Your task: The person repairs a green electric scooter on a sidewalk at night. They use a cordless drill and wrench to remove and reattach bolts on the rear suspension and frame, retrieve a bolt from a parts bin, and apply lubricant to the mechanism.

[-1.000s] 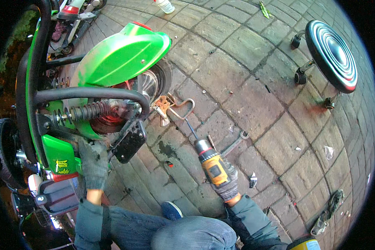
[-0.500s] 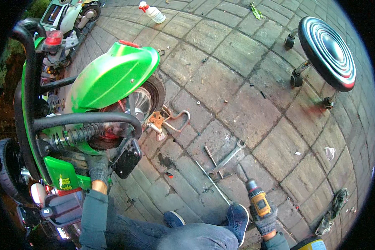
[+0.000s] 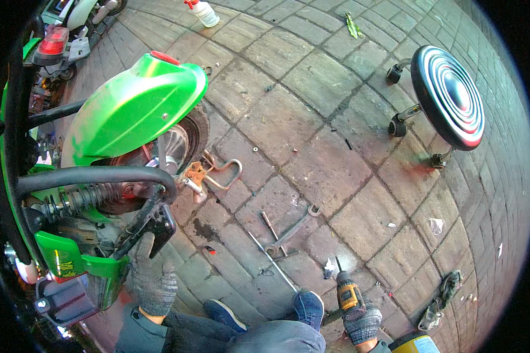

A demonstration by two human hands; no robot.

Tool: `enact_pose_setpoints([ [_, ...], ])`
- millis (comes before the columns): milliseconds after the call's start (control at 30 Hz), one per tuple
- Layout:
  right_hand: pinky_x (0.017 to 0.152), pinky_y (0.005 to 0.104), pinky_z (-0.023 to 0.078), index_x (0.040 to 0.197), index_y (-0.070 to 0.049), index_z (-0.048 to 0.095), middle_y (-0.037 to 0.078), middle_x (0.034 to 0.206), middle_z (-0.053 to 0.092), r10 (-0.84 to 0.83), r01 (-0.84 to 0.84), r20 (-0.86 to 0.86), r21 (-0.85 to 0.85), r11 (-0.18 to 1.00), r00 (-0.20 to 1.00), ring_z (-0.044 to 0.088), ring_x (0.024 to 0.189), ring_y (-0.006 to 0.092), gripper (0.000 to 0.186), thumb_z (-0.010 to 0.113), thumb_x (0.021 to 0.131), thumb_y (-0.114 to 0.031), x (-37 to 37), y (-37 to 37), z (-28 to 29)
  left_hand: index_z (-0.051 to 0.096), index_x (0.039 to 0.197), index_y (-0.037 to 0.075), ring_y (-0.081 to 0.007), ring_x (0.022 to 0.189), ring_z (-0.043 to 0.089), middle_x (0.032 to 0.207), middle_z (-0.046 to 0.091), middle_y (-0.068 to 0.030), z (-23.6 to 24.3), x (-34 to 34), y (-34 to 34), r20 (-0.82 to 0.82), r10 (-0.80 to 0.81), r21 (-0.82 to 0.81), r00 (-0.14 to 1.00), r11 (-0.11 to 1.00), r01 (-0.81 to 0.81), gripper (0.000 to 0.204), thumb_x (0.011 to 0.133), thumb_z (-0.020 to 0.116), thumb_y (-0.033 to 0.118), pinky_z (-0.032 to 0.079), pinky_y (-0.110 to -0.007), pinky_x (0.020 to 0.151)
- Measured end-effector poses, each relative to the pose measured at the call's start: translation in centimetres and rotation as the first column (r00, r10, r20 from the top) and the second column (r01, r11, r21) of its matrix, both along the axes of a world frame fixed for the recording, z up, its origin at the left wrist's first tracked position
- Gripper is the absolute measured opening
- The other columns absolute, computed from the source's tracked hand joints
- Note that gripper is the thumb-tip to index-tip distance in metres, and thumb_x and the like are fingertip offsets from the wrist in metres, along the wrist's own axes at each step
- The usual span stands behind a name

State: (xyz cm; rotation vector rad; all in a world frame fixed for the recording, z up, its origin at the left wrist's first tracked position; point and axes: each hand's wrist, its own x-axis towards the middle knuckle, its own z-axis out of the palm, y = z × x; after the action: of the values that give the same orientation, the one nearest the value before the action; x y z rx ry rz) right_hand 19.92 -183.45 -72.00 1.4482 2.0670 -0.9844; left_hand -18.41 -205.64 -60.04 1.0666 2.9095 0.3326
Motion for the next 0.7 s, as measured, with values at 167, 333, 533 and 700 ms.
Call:
enact_pose_setpoints([
  [167,0.070,0.0415,0.053,0.111,-0.011,0.068,0.017,0.087,0.070,0.003,-0.003,-0.022,0.022,1.000,1.000,0.068,0.079,0.0354,0.040,0.069,0.076,-0.031,-2.8,1.2,2.5,0.043,0.139,0.003,-0.0379,0.117,0.052,0.129,0.050,-0.0245,-0.5,-2.1,2.4,-0.098,-0.058,0.064,0.994,0.996,0.065,0.051,0.090,0.052,0.012,0.040,-0.044,0.104],
  [333,0.070,0.0413,0.054,0.115,-0.011,0.067,0.018,0.088,0.071,0.028,-0.030,0.076,0.019,0.999,0.997,0.069,0.081,0.0355,0.046,0.072,0.075,-0.035,-4.1,0.7,3.7,0.043,0.139,-0.002,-0.0308,0.128,0.048,0.137,0.049,-0.0185,-0.4,-7.2,7.3,0.286,0.032,0.429,0.958,0.890,-0.157,0.046,0.094,0.048,0.008,0.037,-0.039,0.110],
  [533,0.072,0.0433,0.054,0.112,-0.012,0.067,0.018,0.092,0.070,-0.049,0.048,0.059,0.015,0.999,0.997,0.069,0.084,0.0346,0.051,0.075,0.072,-0.043,-3.4,-0.2,2.9,0.046,0.137,0.003,-0.0294,0.120,0.052,0.132,0.054,-0.0172,-2.3,-14.8,7.7,0.364,-0.193,0.059,0.911,0.981,0.184,0.052,0.086,0.058,0.009,0.046,-0.040,0.098],
  [700,0.070,0.0429,0.053,0.105,-0.012,0.069,0.018,0.090,0.070,-0.079,0.079,0.002,-0.013,0.997,0.997,0.068,0.083,0.0354,0.046,0.075,0.071,-0.043,-1.9,-0.6,1.3,0.052,0.129,0.006,-0.0300,0.102,0.062,0.115,0.063,-0.0161,-7.0,-19.3,9.6,0.212,0.035,-0.279,0.977,0.960,0.026,0.055,0.078,0.070,0.016,0.051,-0.042,0.082],
])
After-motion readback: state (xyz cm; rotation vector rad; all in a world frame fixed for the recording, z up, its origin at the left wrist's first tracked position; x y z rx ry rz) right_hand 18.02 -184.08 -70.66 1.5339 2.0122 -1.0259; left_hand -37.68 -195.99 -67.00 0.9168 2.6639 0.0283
